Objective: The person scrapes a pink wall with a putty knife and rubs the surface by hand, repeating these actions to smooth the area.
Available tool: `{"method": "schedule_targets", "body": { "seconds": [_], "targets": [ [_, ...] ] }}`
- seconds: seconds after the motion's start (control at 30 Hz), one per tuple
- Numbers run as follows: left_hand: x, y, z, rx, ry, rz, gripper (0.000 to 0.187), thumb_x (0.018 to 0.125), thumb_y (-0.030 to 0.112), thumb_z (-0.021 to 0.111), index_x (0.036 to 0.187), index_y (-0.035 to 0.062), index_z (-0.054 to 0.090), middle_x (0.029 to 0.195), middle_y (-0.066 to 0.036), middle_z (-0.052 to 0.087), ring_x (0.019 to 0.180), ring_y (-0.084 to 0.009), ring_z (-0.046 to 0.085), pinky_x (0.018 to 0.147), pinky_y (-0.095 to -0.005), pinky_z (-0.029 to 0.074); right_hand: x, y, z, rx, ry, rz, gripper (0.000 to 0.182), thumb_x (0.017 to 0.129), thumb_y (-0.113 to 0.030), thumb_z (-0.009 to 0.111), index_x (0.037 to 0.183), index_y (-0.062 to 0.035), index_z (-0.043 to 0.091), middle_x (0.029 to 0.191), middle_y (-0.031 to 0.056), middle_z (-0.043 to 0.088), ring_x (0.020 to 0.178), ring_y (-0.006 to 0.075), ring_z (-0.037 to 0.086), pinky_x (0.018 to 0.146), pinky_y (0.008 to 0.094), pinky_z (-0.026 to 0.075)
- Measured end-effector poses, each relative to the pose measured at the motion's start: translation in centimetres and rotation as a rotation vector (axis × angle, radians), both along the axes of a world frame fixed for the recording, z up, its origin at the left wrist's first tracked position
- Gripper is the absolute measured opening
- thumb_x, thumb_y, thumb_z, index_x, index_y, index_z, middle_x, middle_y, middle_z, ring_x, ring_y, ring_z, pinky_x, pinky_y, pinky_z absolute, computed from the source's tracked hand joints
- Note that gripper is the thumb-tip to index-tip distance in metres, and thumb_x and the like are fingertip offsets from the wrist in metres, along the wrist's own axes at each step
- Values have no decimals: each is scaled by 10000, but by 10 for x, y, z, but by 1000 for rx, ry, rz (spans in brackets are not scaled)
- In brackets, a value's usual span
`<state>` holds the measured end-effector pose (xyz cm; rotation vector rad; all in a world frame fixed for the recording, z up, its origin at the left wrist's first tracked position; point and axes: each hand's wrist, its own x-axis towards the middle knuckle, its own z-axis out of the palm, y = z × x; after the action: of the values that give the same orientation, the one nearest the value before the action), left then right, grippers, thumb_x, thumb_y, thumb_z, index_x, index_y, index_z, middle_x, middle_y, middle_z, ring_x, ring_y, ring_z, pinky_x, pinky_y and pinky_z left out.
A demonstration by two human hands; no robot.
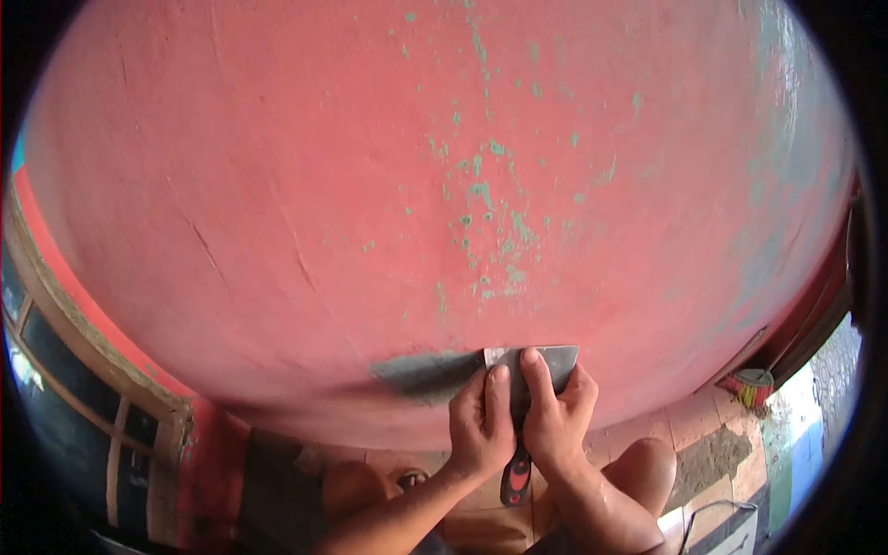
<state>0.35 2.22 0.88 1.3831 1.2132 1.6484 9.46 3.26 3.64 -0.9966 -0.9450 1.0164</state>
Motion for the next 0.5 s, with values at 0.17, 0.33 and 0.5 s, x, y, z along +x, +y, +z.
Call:
{"method": "schedule_targets", "body": {
  "seconds": [0.17,0.33,0.5],
  "targets": [
    [10,0,-6,65,-51,-5,280,1065,199,464,922,-8,585,728,-47,553,727,-69,466,617,-273,426,0,-2,-9,34,-7,-57,265,948,-192,689,874,59,649,775,26,660,708,63,526,608,254,457],
    [3,0,-15,24,38,-5,279,1067,201,463,950,-9,603,758,-41,580,749,-76,496,644,-269,441,2,-4,-12,2,-82,-68,246,945,-174,688,892,65,655,783,28,669,725,74,551,631,259,474],
    [2,6,4,1,-30,-53,299,1069,213,443,917,6,597,775,21,557,773,-62,466,656,-262,422,2,2,2,-16,-11,-28,243,941,-169,686,884,65,659,788,26,668,738,71,550,638,260,475]
  ]
}}
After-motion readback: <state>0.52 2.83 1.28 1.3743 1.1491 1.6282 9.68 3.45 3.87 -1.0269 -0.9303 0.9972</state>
